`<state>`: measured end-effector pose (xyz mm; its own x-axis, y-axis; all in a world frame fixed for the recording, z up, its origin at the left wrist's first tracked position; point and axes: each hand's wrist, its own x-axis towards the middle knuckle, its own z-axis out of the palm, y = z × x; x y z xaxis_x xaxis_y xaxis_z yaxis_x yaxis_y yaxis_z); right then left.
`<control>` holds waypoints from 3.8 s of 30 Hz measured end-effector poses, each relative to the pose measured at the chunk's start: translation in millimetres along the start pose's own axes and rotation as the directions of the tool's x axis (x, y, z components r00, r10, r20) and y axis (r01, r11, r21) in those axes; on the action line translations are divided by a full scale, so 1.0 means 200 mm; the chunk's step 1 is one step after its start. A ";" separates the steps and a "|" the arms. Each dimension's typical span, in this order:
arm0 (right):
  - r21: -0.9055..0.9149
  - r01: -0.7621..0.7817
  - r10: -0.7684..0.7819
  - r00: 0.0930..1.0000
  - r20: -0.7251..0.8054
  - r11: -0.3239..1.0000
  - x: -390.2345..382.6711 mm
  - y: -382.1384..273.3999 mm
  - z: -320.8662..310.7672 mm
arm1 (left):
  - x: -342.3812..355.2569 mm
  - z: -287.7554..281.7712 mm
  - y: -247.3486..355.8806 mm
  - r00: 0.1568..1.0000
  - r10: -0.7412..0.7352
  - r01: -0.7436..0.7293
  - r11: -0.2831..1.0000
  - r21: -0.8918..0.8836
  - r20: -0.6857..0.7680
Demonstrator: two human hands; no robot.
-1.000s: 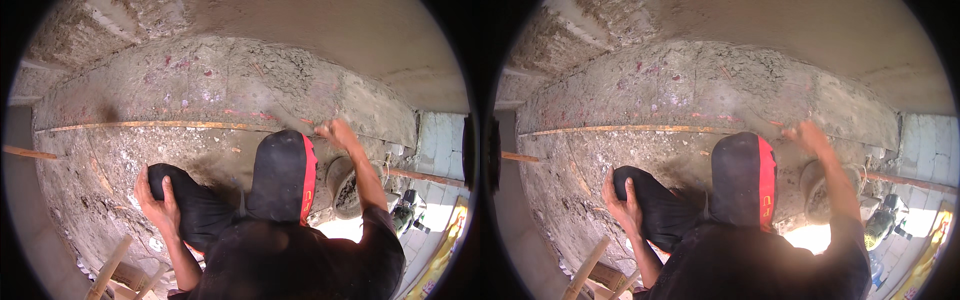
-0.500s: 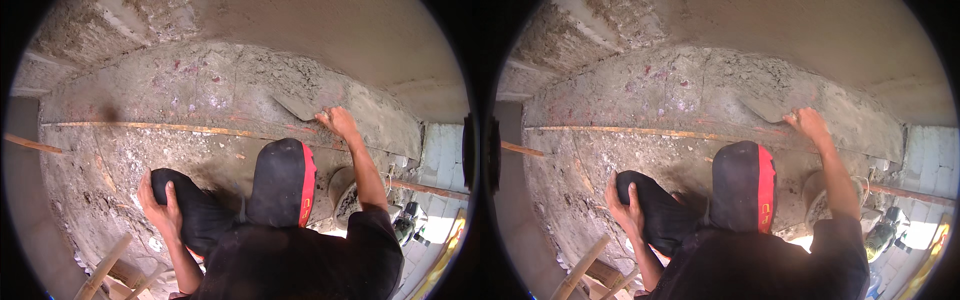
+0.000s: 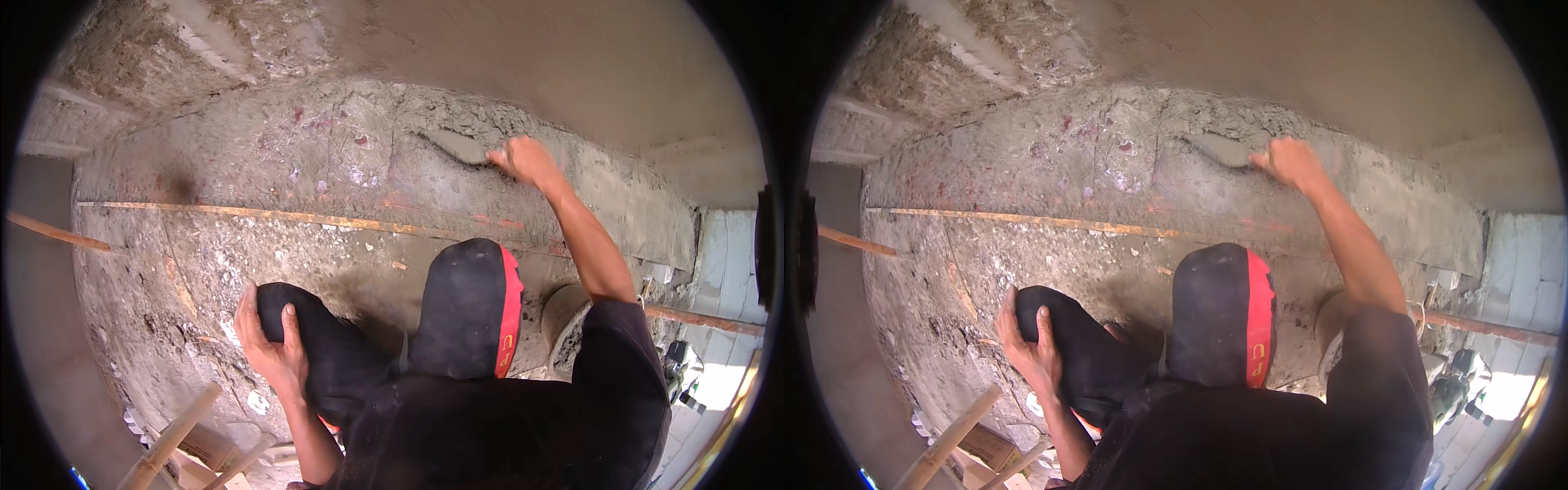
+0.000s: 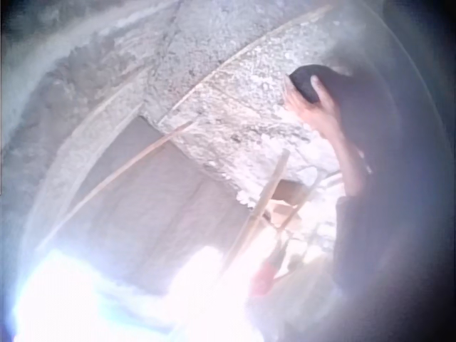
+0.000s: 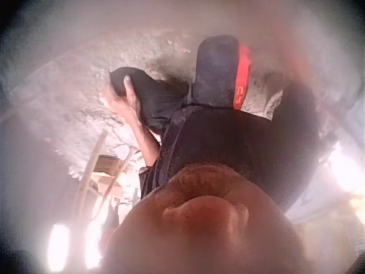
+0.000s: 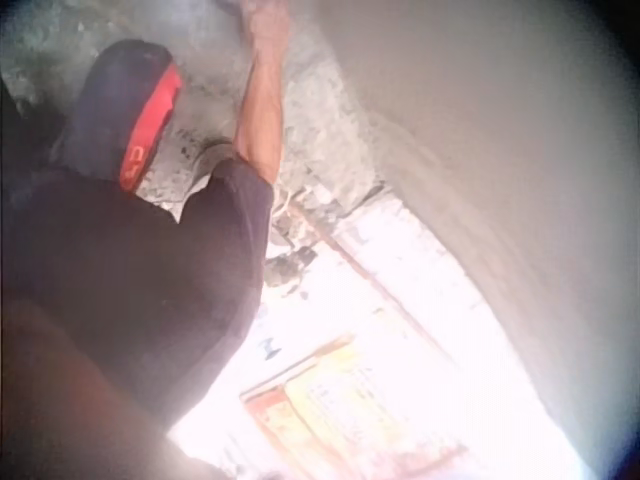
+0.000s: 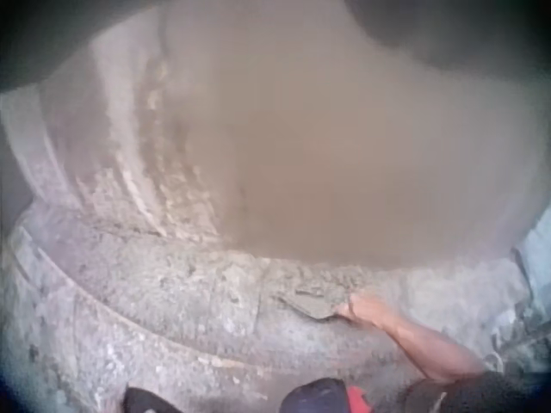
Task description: The person applies wet mortar to a low wall ledge using a trowel, then picks up a cardboard box and moves items around the work area.
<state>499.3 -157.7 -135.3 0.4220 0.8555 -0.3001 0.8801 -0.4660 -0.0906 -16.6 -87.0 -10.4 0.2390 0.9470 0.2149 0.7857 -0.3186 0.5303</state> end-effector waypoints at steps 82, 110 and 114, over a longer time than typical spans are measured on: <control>0.026 0.503 -0.503 0.863 0.049 0.864 0.17 -1.62 0.28 | 0.66 0.20 0.34 0.938 0.305 -0.059 0.610 -0.790 0.165; 0.083 0.477 -0.479 0.878 -0.001 0.875 0.74 -2.89 0.21 | 0.60 -0.14 0.14 0.975 0.212 -0.173 0.532 -0.829 -0.067; 0.093 0.560 -0.562 0.827 -0.006 0.823 1.04 -3.28 0.22 | 0.63 -0.27 0.05 0.997 0.074 -0.055 0.491 -0.870 -0.022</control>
<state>-0.5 315.9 -180.4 -0.1444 0.9708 -0.1916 0.9406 0.0746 -0.3311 -10.3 26.9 66.1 0.2835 0.9198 0.2712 -0.1239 -0.2453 0.9615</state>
